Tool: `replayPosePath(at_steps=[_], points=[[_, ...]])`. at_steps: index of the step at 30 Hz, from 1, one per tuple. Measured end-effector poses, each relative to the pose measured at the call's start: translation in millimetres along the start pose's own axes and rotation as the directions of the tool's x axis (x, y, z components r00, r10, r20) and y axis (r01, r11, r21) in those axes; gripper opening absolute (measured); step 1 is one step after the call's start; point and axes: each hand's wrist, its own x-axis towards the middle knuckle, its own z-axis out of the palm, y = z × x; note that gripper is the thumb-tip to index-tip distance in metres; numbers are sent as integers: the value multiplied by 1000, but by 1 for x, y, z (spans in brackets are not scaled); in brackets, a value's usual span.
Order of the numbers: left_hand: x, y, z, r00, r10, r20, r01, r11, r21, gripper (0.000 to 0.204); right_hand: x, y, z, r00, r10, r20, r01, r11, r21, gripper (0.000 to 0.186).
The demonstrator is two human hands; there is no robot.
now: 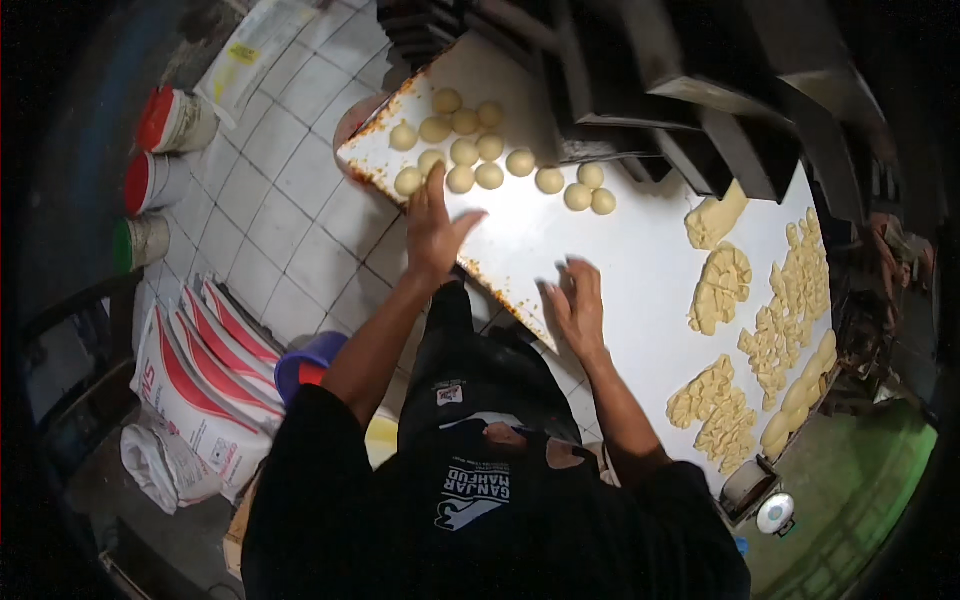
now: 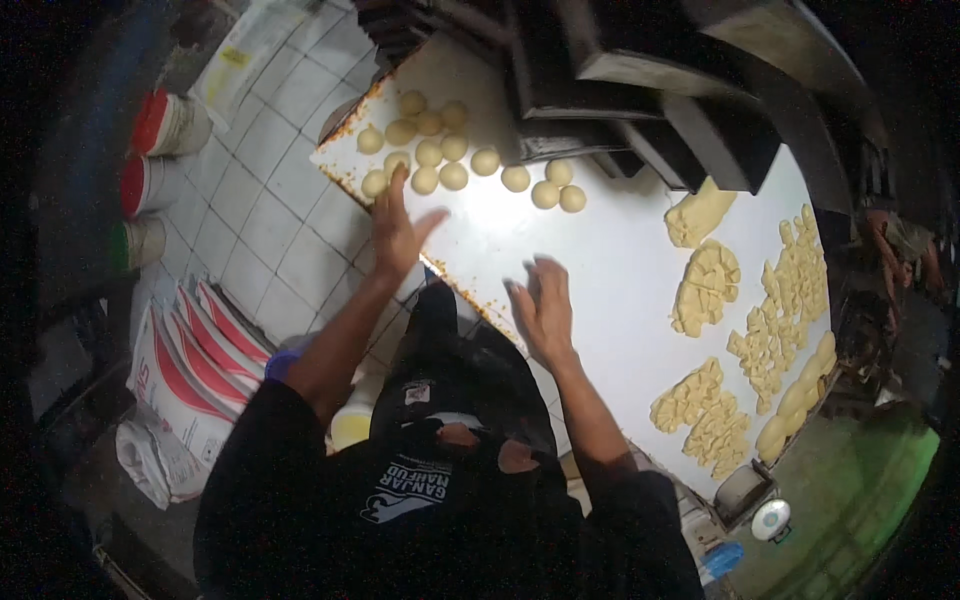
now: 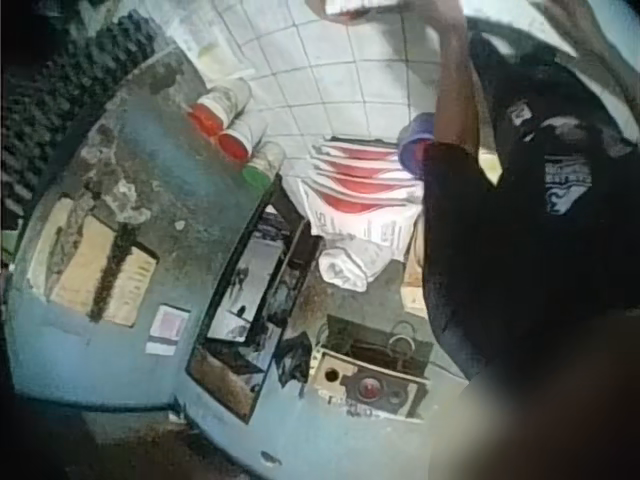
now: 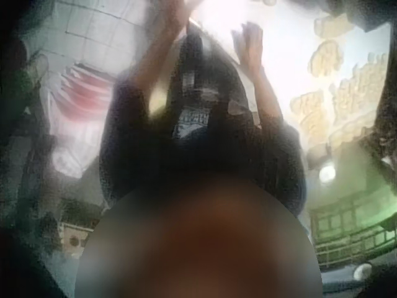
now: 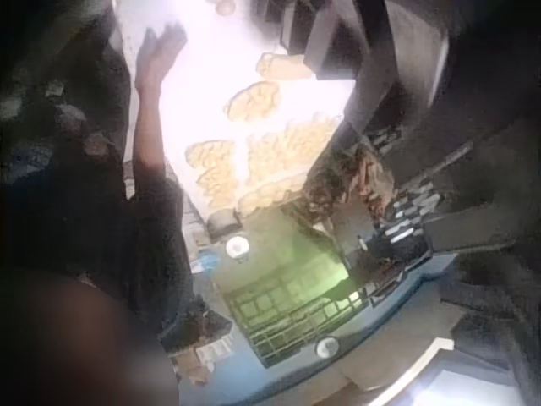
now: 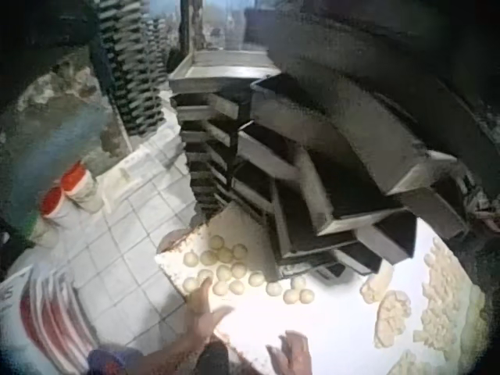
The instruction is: The person shapes dough on a table by hand, rolling pieces into balls and placing them in a line while tearing sections from a larger mass.
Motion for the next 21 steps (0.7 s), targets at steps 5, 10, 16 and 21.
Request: replayPosePath(at_steps=[5, 10, 16, 21], points=[[-81, 77, 32, 960, -132, 248, 201, 939, -280, 93, -114, 79, -52, 950, 204, -235, -219, 975, -38, 32], [-121, 159, 148, 719, 195, 667, 60, 939, -338, 86, -173, 172, -137, 785, 440, -435, -467, 883, 50, 30], [-144, 275, 248, 741, 207, 639, 103, 905, -413, 76, -153, 240, -243, 836, 356, -418, -411, 910, -47, 46], [-206, 330, 264, 469, 179, 865, 414, 821, -394, 61, -153, 325, -237, 855, 11, -518, -133, 971, -198, 49]])
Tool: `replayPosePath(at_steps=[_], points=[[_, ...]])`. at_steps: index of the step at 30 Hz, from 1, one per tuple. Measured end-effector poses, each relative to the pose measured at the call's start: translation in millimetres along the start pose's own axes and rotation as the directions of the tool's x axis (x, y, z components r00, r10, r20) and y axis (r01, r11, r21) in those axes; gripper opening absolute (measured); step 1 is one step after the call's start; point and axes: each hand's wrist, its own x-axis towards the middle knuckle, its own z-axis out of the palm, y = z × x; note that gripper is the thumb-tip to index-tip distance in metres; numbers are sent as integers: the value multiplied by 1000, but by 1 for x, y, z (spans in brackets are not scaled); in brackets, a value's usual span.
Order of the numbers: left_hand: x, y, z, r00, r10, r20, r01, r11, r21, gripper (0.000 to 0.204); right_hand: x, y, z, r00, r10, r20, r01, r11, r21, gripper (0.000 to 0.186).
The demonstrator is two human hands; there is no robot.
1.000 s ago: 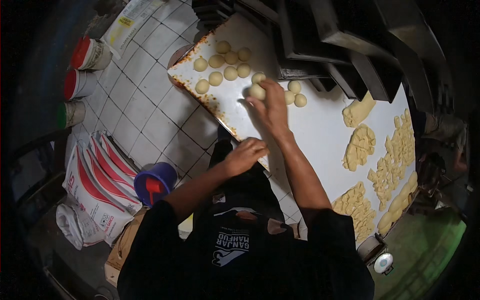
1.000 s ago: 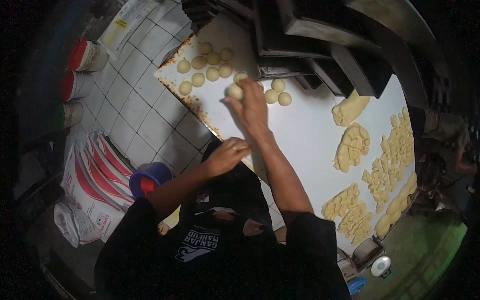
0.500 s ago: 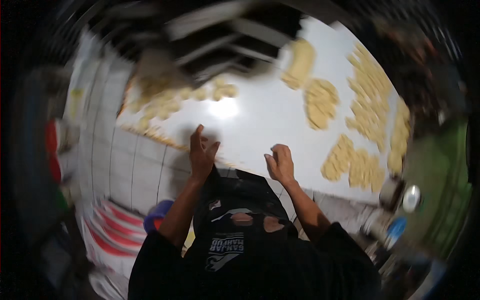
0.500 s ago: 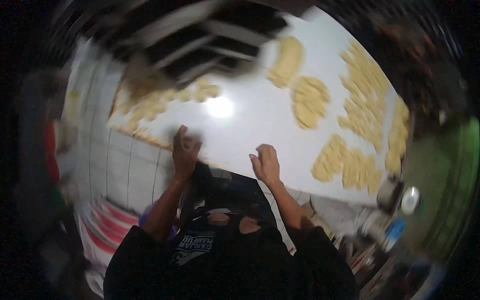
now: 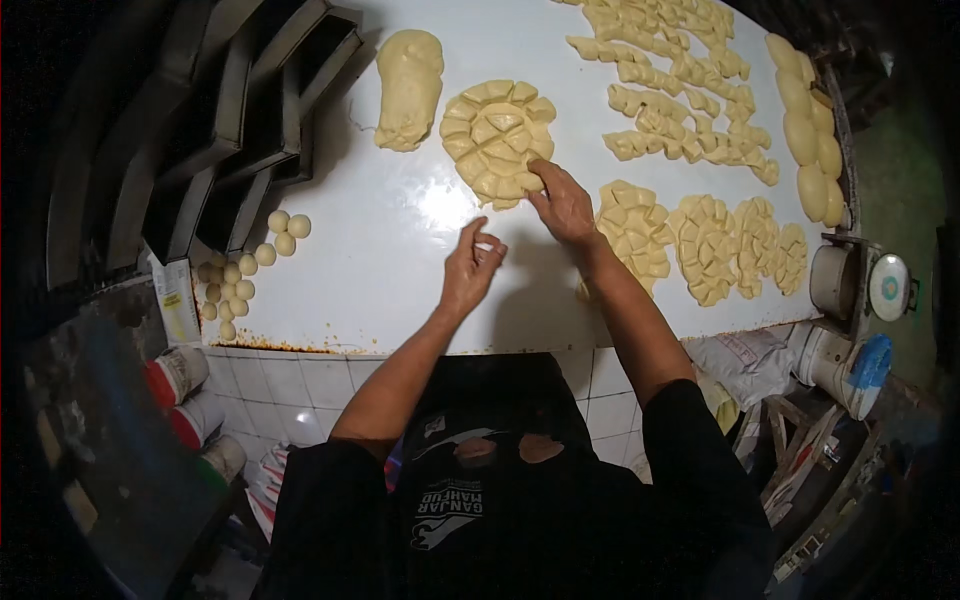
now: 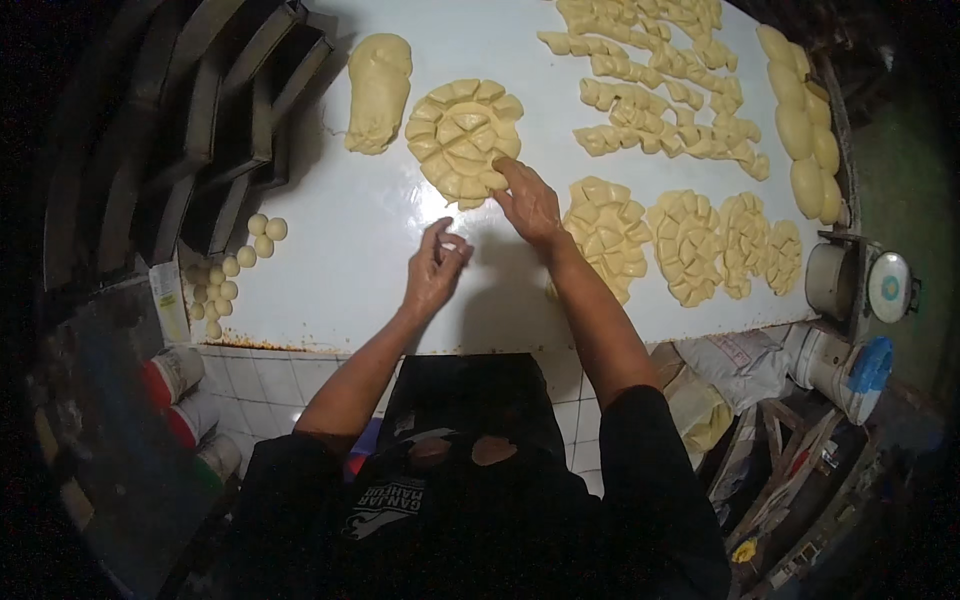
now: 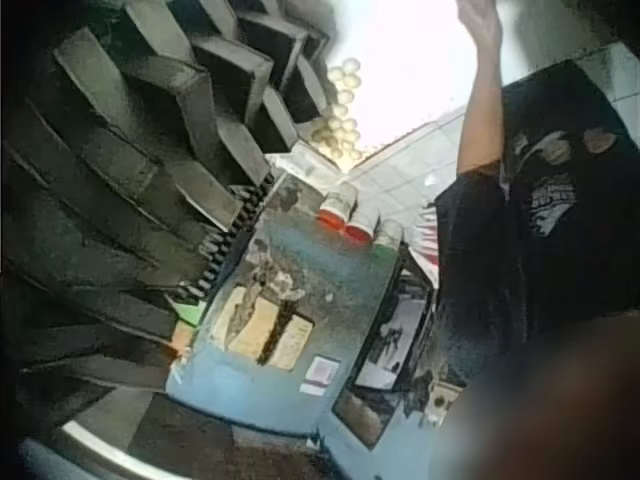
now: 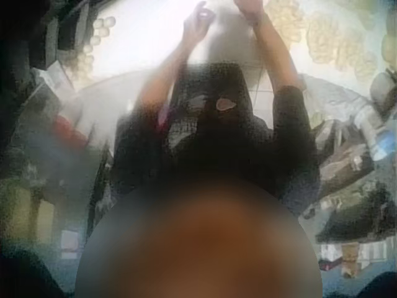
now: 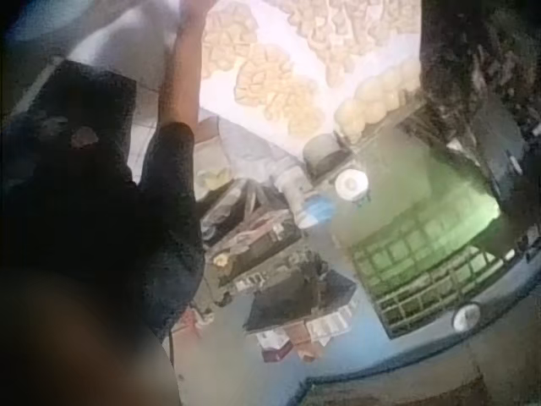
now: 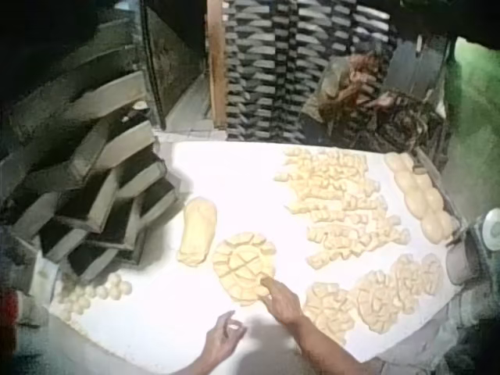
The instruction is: The person shapes dough on a table by hand, rolling pieces into balls and placing them in a line while tearing sections from a larger mass.
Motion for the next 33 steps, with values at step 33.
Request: replayPosePath(at_steps=[33], points=[[-62, 42, -81, 929, -207, 306, 334, 824, -457, 18, -50, -205, -49, 843, 336, 420, -453, 865, 217, 34]])
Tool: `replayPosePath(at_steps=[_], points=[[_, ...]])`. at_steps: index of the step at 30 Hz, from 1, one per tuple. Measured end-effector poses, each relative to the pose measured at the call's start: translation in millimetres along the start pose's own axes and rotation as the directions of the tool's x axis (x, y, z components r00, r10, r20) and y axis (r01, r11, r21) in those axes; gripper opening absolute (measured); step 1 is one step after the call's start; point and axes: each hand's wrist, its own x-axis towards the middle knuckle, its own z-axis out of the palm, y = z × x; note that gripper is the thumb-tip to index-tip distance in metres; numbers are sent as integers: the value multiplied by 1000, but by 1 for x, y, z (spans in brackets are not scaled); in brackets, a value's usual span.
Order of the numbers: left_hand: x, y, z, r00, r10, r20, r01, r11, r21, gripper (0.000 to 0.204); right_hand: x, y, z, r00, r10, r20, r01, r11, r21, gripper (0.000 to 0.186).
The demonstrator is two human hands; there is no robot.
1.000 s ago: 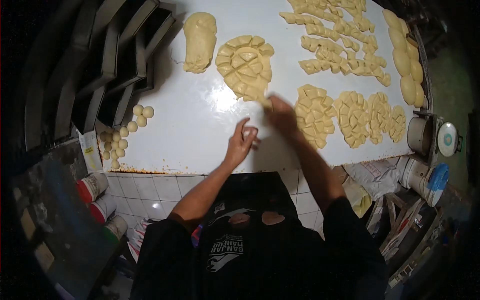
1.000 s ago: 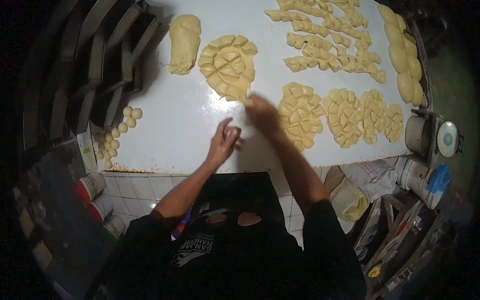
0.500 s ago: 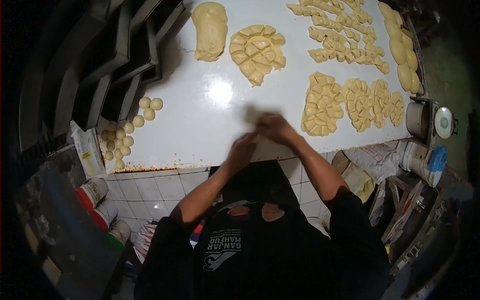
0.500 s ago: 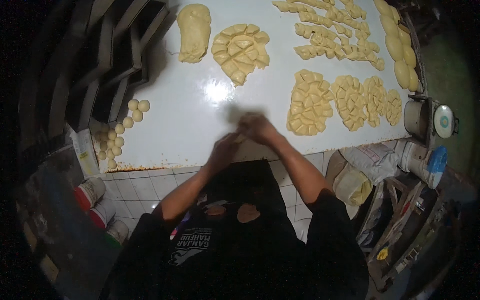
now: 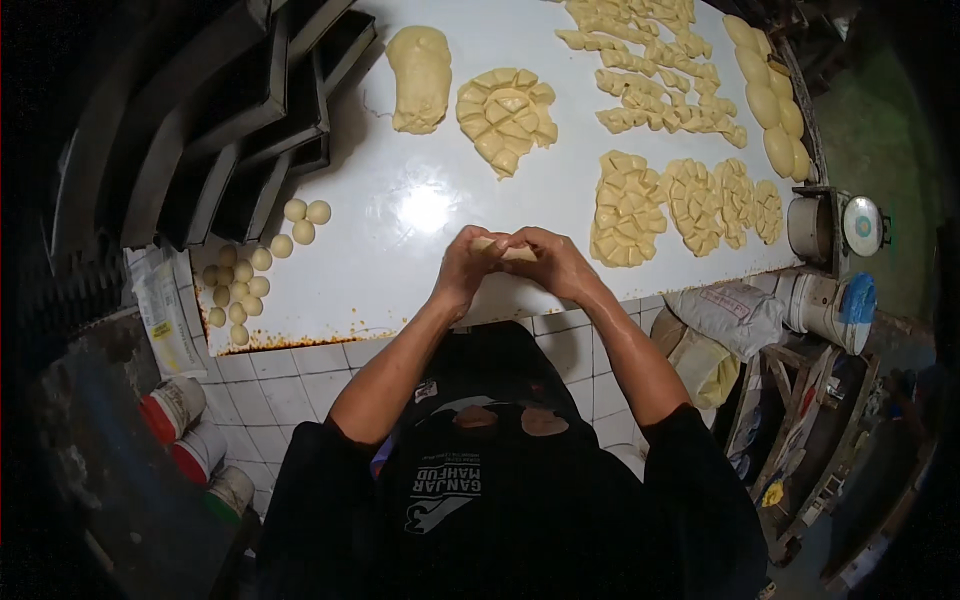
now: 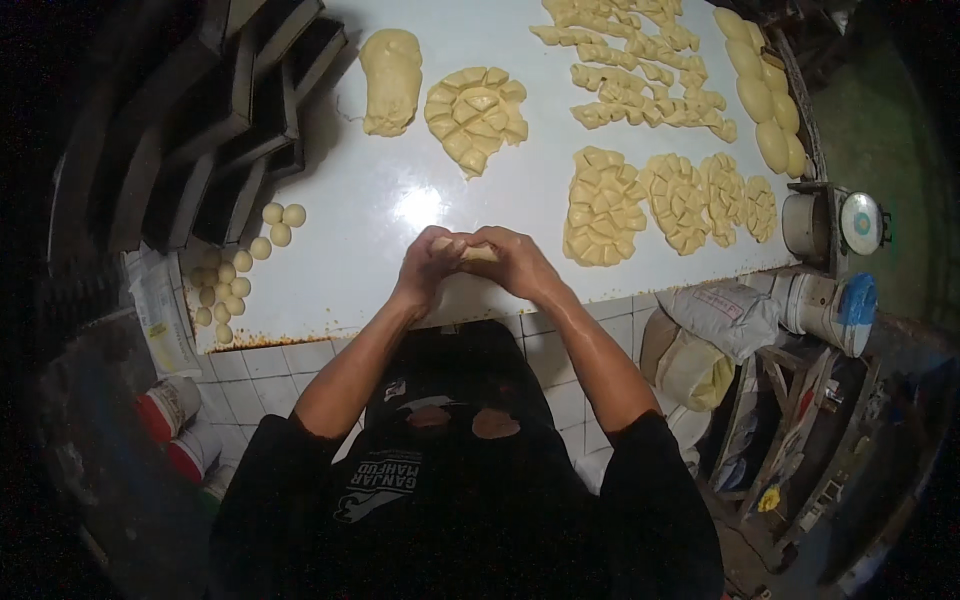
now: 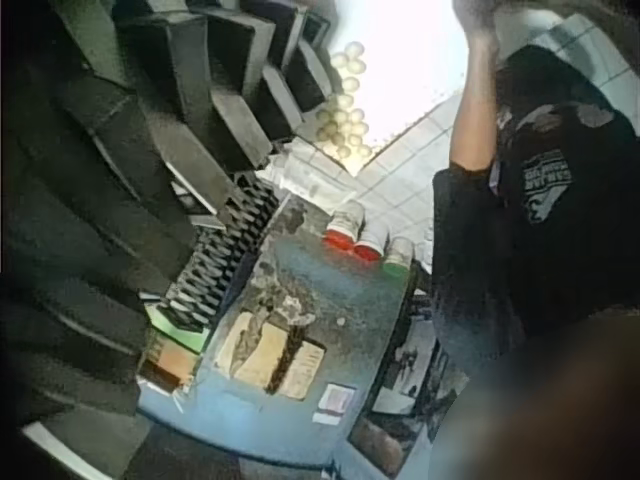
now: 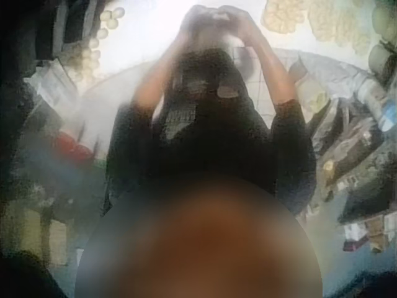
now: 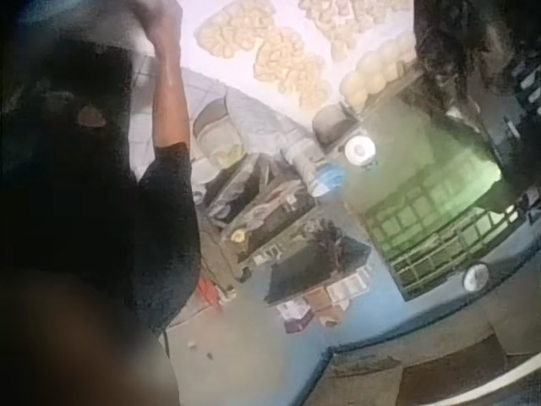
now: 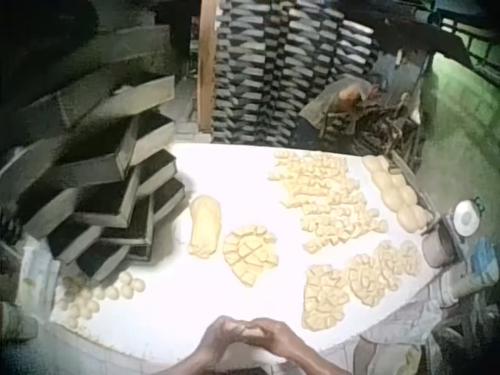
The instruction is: The person shapes dough on a table by hand, rolling pieces into balls and placing them in a line while tearing sections from a larger mass.
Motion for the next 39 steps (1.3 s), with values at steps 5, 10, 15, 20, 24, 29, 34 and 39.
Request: replayPosePath(at_steps=[5, 10, 15, 20, 24, 29, 34, 39], points=[[-7, 26, -31, 915, 134, -381, -218, 958, -186, 17, 3, 12, -39, 939, 276, 207, -342, 824, 452, 26], [-63, -38, -151, 789, 385, -478, -286, 920, 269, 34, -35, 84, 24, 923, 293, -250, -238, 944, 227, 24], [-2, -8, -116, 816, 379, 435, -251, -446, 859, 71, 53, 113, 47, 840, -460, -288, 260, 807, -530, 25], [-17, -103, -86, 941, 288, 178, -157, -94, 983, 31, 9, 102, 147, 928, -370, -50, 196, 598, -777, 30], [-16, -41, -152, 756, 545, 363, -261, -258, 930, 20, 53, 108, 76, 982, -179, 66, 188, 849, -494, 35], [3, -86, -83, 743, 665, 74, -140, 46, 989, 18, 64, 98, 146, 816, -494, -300, 301, 806, -510, 33], [-23, -34, -144, 729, 658, 187, -140, -123, 982, 19, 72, 82, 65, 978, 18, 210, 27, 977, -210, 36], [4, -86, -107, 735, 638, 228, -244, -64, 968, 23, 59, 65, 129, 861, -411, -298, 294, 883, -367, 24]])
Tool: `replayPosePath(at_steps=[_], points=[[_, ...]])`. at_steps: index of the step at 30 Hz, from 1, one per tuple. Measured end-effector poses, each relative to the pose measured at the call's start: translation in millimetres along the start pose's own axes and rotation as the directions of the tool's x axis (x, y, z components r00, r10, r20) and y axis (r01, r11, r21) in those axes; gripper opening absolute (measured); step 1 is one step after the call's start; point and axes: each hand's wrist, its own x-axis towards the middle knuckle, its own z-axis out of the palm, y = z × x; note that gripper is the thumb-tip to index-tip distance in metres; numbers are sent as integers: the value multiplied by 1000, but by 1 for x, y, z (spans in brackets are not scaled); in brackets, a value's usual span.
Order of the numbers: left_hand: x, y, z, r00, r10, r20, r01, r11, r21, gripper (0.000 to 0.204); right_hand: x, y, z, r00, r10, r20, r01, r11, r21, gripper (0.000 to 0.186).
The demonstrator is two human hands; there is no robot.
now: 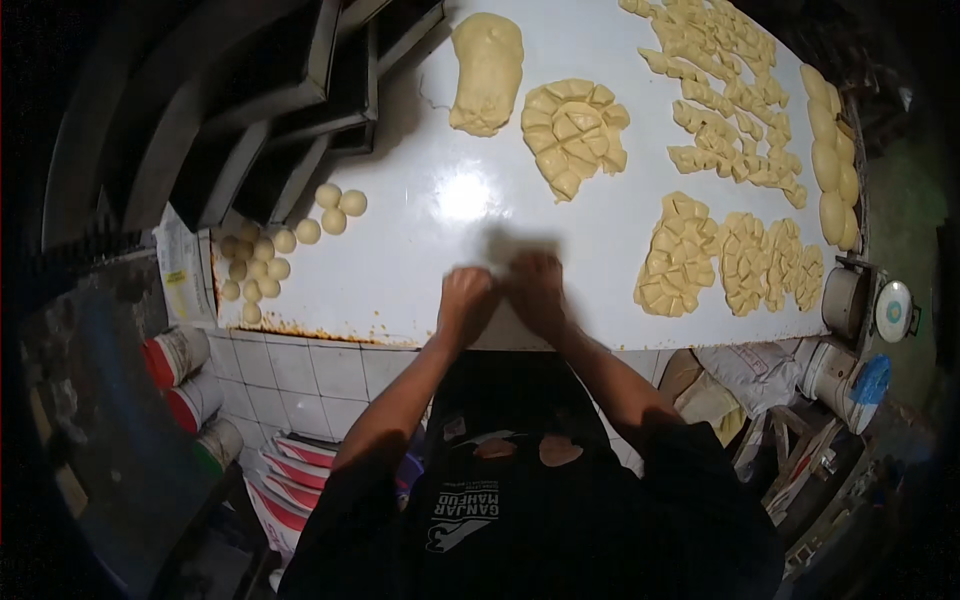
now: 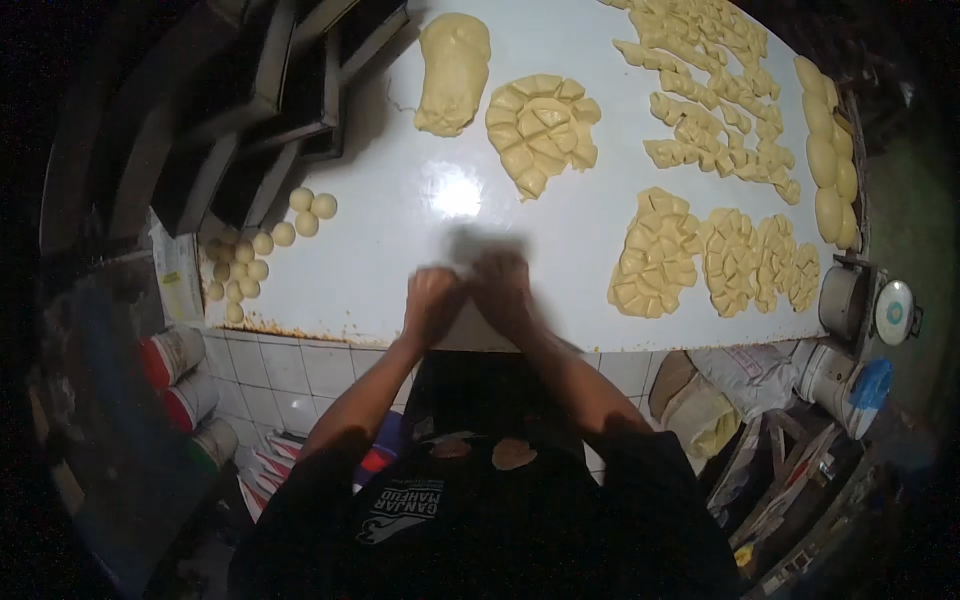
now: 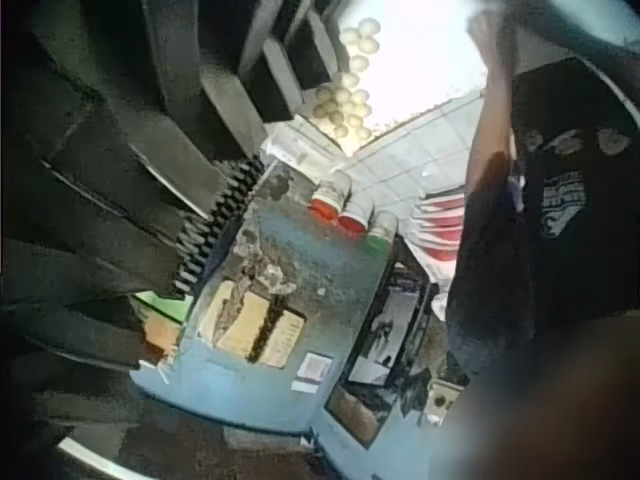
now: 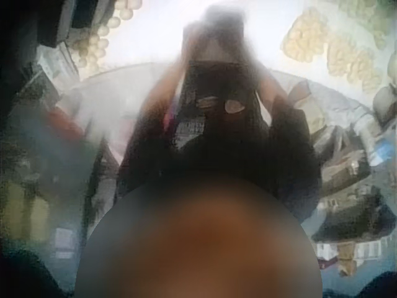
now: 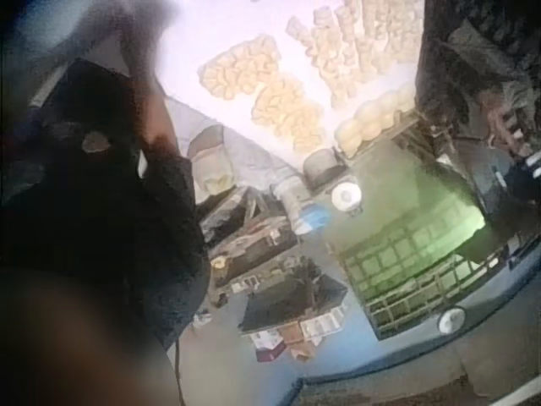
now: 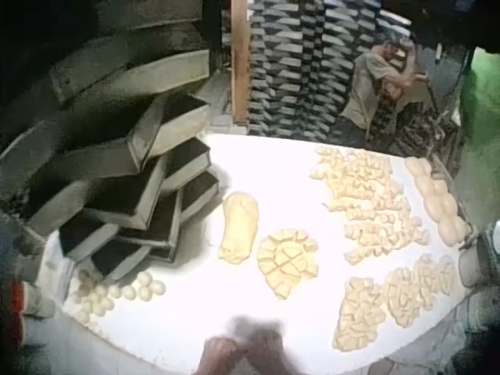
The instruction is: The person shapes dough on a table by hand, rolling pieces into balls and placing them in a line while tearing sections from a larger mass.
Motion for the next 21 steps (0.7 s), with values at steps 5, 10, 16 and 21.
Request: replayPosePath(at_steps=[5, 10, 16, 21], points=[[3, -65, -67, 997, 63, 50, -71, 980, 188, 32, 50, 48, -31, 895, 182, 408, -189, 982, -23, 25], [17, -23, -59, 987, -160, 11, 160, 983, -94, 30, 224, 30, 20, 952, 80, -296, -36, 988, 153, 20], [108, -72, -119, 986, -167, 7, 162, 944, -287, 15, 70, -19, 22, 930, 65, 361, 98, 905, -414, 19], [276, -76, -89, 954, 137, -268, -192, 963, -190, 16, -57, -26, -24, 851, -290, 438, 302, 952, 43, 16]])
